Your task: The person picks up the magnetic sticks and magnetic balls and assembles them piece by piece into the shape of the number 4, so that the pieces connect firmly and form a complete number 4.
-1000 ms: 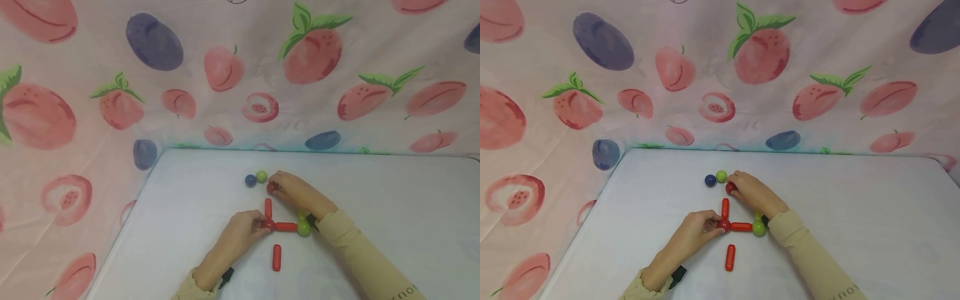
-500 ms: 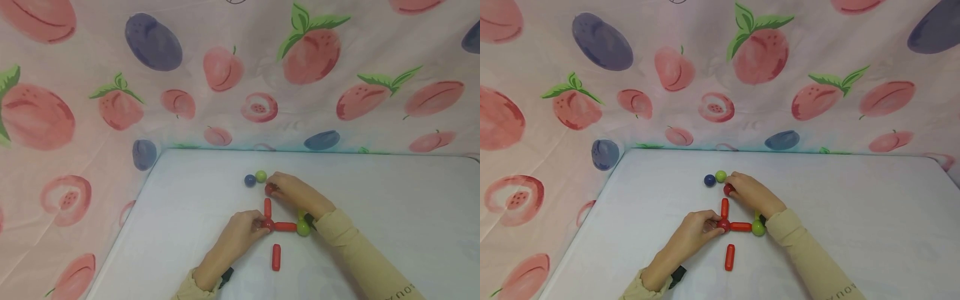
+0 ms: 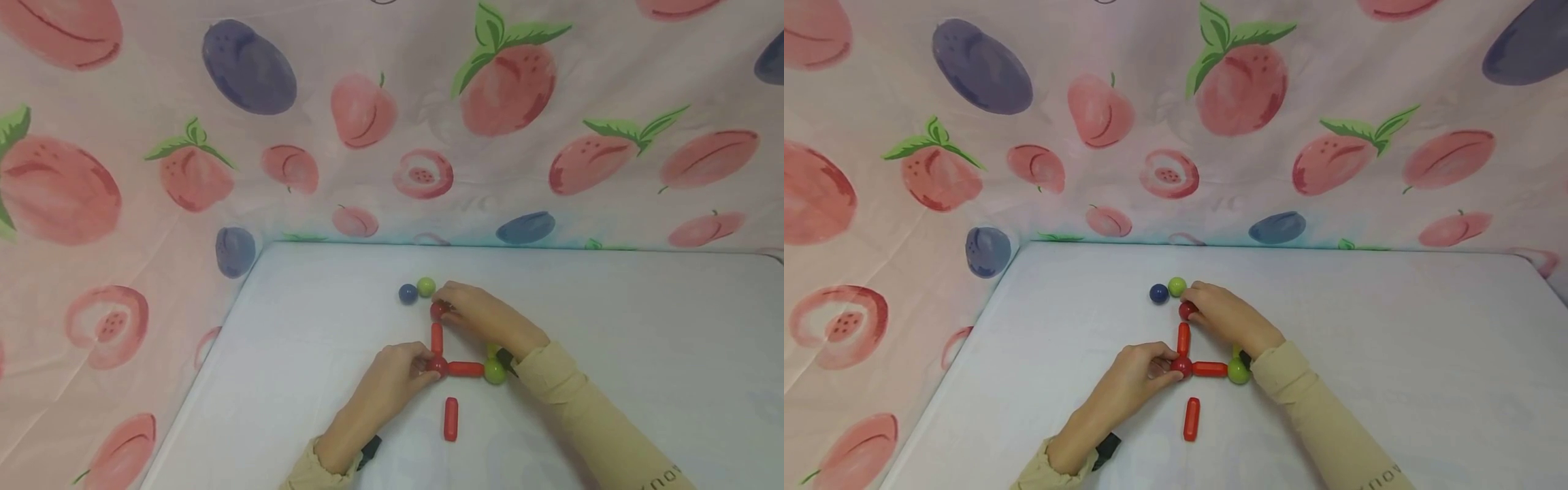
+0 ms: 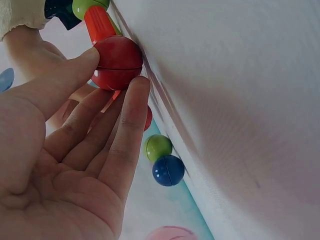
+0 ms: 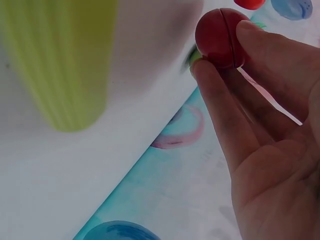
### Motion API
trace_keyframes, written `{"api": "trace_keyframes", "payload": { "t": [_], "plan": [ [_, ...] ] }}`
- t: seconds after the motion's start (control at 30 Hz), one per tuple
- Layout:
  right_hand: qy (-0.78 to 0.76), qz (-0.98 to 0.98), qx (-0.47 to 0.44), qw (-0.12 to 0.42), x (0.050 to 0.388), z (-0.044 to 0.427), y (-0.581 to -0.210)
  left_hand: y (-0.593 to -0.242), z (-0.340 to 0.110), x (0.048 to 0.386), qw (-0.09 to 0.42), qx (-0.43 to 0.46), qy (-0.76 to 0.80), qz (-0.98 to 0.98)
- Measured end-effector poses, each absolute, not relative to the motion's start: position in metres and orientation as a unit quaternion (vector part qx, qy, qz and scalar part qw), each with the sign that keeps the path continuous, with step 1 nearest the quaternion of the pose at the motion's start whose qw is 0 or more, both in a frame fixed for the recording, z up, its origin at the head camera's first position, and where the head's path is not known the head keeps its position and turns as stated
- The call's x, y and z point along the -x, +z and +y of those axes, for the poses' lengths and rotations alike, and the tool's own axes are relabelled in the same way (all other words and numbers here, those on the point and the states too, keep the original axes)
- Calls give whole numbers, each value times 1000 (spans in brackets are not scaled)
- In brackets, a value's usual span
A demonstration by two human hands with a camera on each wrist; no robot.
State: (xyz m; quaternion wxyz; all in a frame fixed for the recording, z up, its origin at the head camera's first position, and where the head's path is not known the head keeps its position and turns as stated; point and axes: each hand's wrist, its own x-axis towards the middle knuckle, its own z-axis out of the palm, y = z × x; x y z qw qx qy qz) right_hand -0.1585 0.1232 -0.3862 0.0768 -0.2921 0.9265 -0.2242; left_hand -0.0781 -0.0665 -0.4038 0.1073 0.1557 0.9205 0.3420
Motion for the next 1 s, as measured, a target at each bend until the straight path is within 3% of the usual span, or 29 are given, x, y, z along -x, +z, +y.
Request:
{"api": "trace_keyframes", "payload": {
  "t": [1.0],
  "plan": [
    [-238,922,288,103,159,124,-390,-403,-66,78,107,-154,340,922]
  ]
}}
